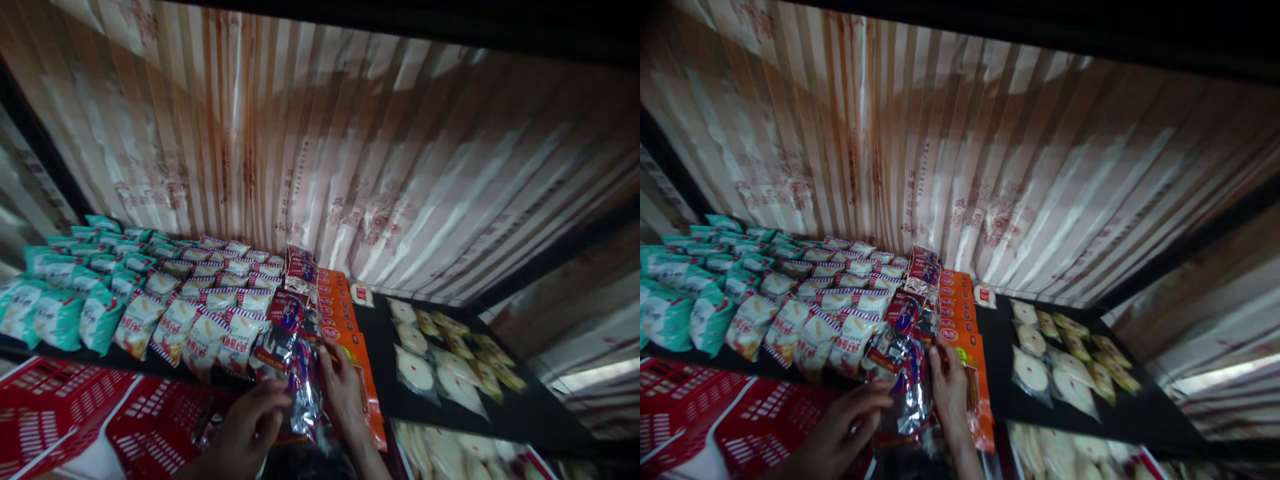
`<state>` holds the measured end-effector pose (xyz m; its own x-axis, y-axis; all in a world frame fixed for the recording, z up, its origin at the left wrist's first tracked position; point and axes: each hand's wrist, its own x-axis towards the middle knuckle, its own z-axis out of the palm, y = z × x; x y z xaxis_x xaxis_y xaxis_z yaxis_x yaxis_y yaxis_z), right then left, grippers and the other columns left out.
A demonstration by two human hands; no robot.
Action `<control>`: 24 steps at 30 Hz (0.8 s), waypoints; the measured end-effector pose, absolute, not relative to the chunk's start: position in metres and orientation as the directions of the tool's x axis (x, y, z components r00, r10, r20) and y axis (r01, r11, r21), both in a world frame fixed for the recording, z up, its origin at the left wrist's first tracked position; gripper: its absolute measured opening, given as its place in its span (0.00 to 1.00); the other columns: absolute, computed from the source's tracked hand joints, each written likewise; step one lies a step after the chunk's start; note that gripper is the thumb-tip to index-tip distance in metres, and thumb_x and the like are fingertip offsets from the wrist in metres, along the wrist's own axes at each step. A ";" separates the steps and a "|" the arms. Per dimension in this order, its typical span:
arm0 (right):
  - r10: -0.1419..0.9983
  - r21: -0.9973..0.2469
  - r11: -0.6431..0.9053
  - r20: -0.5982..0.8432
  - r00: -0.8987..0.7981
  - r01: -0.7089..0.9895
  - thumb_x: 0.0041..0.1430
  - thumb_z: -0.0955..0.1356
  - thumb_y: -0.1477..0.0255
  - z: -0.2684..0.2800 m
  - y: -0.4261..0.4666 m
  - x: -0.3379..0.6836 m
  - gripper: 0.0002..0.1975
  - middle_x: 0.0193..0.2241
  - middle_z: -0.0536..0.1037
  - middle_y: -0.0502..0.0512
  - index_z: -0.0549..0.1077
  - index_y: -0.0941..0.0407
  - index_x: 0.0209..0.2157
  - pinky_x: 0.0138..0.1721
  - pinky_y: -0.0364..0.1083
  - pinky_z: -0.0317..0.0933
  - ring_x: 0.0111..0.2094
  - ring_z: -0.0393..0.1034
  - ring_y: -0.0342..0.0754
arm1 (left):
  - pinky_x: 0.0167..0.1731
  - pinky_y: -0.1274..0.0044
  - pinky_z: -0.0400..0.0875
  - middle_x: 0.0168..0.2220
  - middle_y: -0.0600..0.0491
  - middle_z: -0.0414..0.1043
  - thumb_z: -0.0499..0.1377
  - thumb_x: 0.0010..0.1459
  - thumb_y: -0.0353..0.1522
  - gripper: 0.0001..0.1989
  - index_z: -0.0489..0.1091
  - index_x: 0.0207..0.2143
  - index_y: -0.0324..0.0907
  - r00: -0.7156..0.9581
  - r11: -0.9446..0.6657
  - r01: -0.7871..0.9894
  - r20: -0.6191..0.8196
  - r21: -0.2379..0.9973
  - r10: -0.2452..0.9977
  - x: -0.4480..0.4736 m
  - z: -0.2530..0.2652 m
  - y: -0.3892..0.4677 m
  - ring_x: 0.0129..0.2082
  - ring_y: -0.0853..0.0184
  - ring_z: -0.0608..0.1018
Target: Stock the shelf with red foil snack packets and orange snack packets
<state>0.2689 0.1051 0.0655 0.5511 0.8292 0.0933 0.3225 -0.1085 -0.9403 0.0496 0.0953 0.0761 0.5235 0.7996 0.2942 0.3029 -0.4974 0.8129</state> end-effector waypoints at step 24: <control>0.869 -0.779 -0.118 0.218 0.444 0.615 0.51 0.66 0.65 0.050 0.071 0.218 0.23 0.46 0.76 0.63 0.71 0.57 0.49 0.49 0.57 0.63 0.47 0.70 0.58 | 0.46 0.67 0.69 0.36 0.46 0.75 0.60 0.41 0.36 0.34 0.59 0.52 0.39 0.179 0.420 -0.214 -0.387 0.882 0.905 0.065 0.016 0.077 0.40 0.56 0.77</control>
